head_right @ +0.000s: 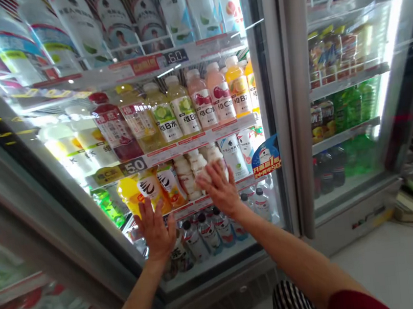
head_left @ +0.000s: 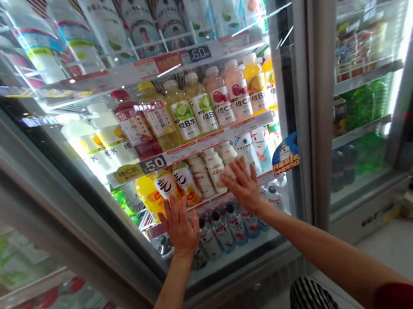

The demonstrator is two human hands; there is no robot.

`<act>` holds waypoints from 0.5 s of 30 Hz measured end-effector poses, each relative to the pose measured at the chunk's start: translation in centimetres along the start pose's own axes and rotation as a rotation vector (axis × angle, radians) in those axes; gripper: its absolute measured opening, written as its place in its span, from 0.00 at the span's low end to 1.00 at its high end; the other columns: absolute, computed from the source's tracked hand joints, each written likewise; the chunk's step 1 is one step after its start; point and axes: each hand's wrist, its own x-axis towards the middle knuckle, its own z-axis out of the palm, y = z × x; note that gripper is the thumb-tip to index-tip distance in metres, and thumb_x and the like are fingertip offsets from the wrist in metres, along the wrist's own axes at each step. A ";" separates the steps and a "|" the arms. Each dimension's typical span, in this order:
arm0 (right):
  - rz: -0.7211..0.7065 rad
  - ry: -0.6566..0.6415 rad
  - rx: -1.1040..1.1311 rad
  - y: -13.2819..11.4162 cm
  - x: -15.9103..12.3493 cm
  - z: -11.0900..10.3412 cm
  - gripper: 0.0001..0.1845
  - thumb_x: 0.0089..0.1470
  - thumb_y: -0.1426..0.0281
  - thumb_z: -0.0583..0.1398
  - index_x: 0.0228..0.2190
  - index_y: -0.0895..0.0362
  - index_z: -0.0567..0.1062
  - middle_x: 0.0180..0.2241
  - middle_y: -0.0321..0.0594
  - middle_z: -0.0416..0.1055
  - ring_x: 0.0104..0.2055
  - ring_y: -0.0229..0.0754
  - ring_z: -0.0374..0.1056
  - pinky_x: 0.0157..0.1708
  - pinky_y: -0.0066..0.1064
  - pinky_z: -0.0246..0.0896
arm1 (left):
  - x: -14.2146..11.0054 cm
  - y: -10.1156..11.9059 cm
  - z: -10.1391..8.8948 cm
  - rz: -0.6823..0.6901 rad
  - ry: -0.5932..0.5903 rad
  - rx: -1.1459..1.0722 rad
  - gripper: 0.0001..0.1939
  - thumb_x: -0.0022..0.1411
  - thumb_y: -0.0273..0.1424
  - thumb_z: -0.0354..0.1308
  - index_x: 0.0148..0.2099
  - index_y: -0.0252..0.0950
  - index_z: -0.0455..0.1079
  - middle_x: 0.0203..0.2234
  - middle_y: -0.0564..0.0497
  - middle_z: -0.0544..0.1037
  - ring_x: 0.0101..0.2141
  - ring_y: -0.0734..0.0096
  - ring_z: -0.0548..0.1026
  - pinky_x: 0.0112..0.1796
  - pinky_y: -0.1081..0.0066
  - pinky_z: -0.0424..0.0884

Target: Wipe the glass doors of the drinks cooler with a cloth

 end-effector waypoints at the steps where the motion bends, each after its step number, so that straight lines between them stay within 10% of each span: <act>1: -0.101 -0.058 0.021 -0.1 -1.5 -0.2 0.25 0.54 0.71 0.54 0.52 0.41 0.62 0.60 0.35 0.54 0.65 0.41 0.40 0.63 0.45 0.33 | -0.1 -0.1 0.1 0.005 -0.001 0.006 0.34 0.59 0.29 0.52 0.65 0.43 0.42 0.63 0.48 0.43 0.62 0.59 0.42 0.60 0.51 0.36; 4: -0.191 -0.145 0.019 2.1 -4.3 -0.9 0.26 0.54 0.72 0.54 0.53 0.40 0.61 0.60 0.33 0.55 0.64 0.40 0.44 0.63 0.46 0.30 | -0.3 -0.5 0.1 0.030 -0.009 0.024 0.35 0.59 0.29 0.52 0.65 0.44 0.41 0.64 0.49 0.42 0.62 0.59 0.42 0.60 0.51 0.37; 10: 0.481 0.241 -0.064 6.1 -0.6 -0.4 0.30 0.56 0.74 0.49 0.59 0.46 0.50 0.64 0.43 0.39 0.65 0.52 0.35 0.58 0.59 0.37 | -0.1 -0.4 0.2 0.049 0.011 0.031 0.36 0.59 0.29 0.53 0.65 0.44 0.41 0.64 0.50 0.41 0.63 0.60 0.42 0.60 0.52 0.35; 15: 0.119 -0.026 0.006 0.8 -2.6 0.1 0.35 0.53 0.74 0.54 0.58 0.38 0.51 0.64 0.35 0.40 0.64 0.47 0.42 0.61 0.51 0.39 | 0.0 -0.3 0.3 0.046 0.032 0.028 0.36 0.58 0.29 0.53 0.65 0.45 0.41 0.64 0.51 0.41 0.63 0.60 0.42 0.60 0.52 0.35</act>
